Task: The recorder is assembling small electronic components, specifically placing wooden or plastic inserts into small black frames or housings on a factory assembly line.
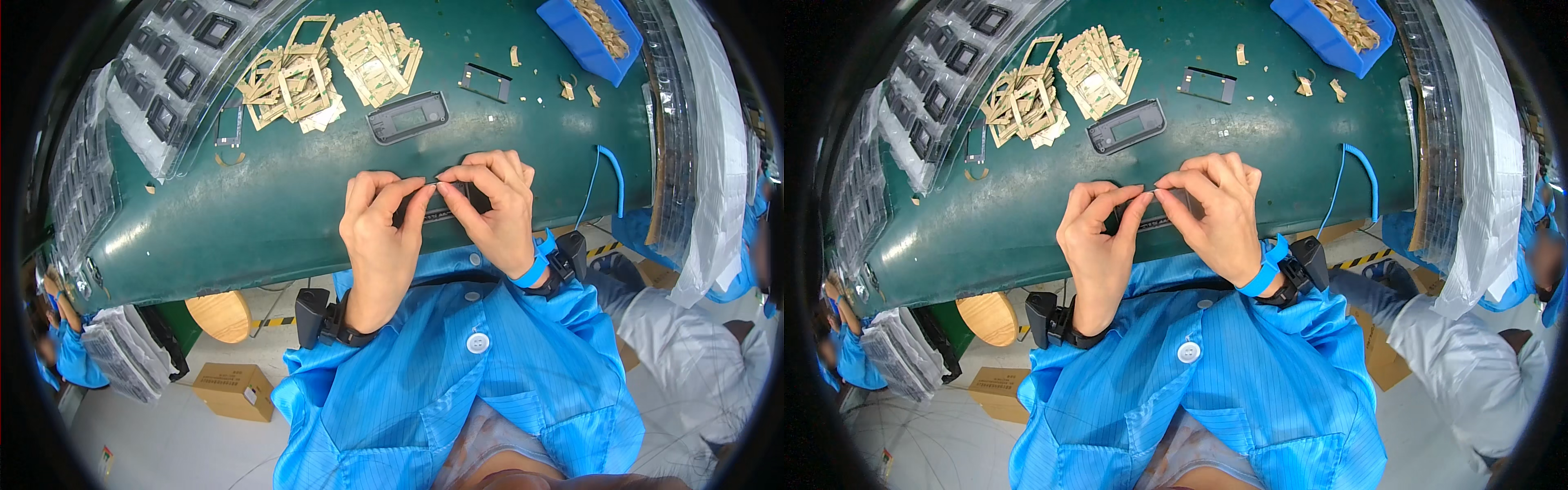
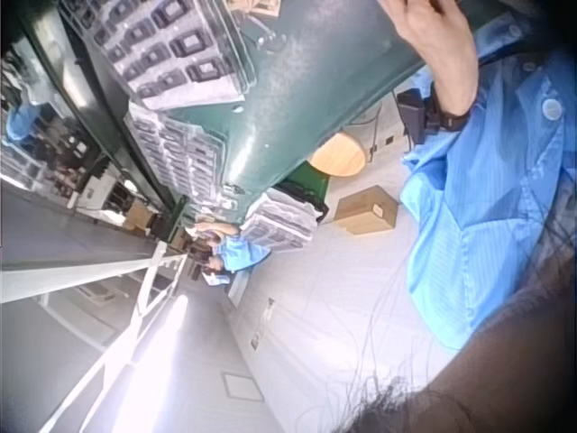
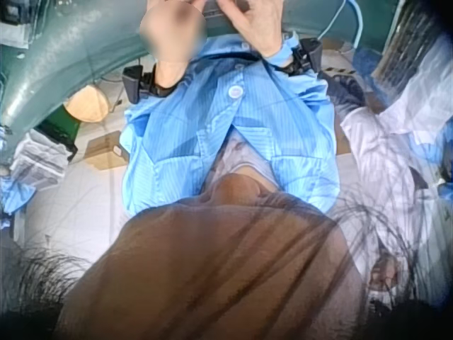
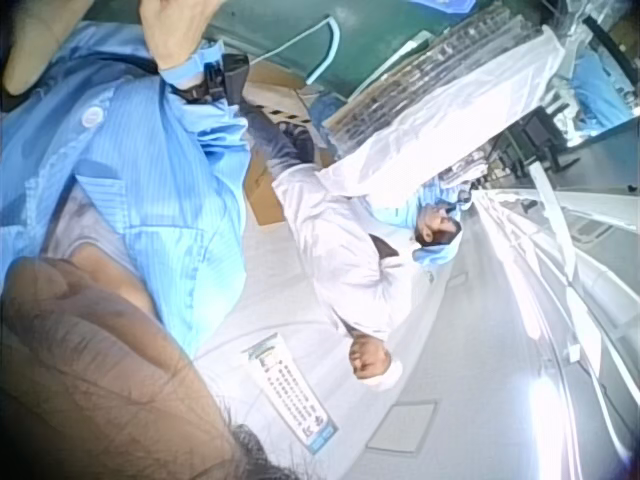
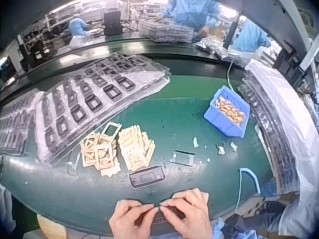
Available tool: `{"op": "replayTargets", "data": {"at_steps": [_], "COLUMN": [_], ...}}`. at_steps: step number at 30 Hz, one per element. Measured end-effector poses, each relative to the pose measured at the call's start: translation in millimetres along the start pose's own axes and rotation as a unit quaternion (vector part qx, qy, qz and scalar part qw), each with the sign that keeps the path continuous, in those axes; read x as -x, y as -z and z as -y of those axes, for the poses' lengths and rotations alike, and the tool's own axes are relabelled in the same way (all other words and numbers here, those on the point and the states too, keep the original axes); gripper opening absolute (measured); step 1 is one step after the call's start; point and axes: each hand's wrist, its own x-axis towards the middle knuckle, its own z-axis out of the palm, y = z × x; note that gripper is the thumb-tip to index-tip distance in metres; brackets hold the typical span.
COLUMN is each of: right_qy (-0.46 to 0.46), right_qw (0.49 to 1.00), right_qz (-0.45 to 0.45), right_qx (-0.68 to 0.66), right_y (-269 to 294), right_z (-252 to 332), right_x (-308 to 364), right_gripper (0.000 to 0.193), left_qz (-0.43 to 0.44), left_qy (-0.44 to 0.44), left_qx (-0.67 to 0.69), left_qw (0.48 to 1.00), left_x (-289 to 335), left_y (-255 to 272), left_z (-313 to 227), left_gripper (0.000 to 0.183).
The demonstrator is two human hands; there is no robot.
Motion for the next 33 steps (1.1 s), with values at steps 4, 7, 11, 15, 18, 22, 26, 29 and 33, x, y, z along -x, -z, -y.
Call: {"op": "replayTargets", "data": {"at_steps": [4,7,11,15,18,22,26,29,33], "right_qy": [-0.006,-0.016,-0.030,-0.041,-0.055,-0.076,-0.018,0.005,0.110], "right_qw": [1.000,1.000,0.999,0.999,0.998,0.993,0.991,0.988,0.984], "right_qz": [-0.001,0.000,0.007,0.010,0.027,0.086,0.128,0.151,0.142], "right_qx": [-0.002,-0.004,-0.011,-0.009,-0.014,-0.013,-0.019,-0.038,0.012], "right_y": [-0.6,0.1,0.2,4.6,9.5,22.4,29.3,34.1,31.7], "right_z": [0.8,1.5,1.9,4.2,3.2,3.7,-3.4,-9.4,-0.8], "right_x": [-0.4,-1.2,-1.9,-3.3,-6.4,-16.5,-26.3,-30.8,-29.2], "right_gripper": [0.013,0.012,0.012,0.011,0.010,0.010,0.011,0.013,0.014], "left_qz": [-0.002,0.002,0.002,-0.003,-0.009,-0.007,-0.012,-0.012,-0.014], "left_qy": [0.005,0.014,0.012,0.009,0.004,0.003,-0.003,0.011,-0.008], "left_qx": [-0.015,-0.016,-0.018,-0.012,-0.009,-0.012,-0.007,-0.005,-0.007], "left_qw": [1.000,1.000,1.000,1.000,1.000,1.000,1.000,1.000,1.000], "left_x": [-0.9,-2.2,-2.0,-0.4,0.7,0.4,0.4,-0.9,1.4], "left_y": [-2.0,-2.3,-2.6,-3.7,-3.7,-2.2,-2.7,-4.3,-3.1], "left_z": [-0.3,-2.1,-1.9,-2.4,-1.8,-2.5,-3.1,-2.1,-0.5], "left_gripper": [0.013,0.012,0.012,0.012,0.012,0.012,0.012,0.012,0.012]}}
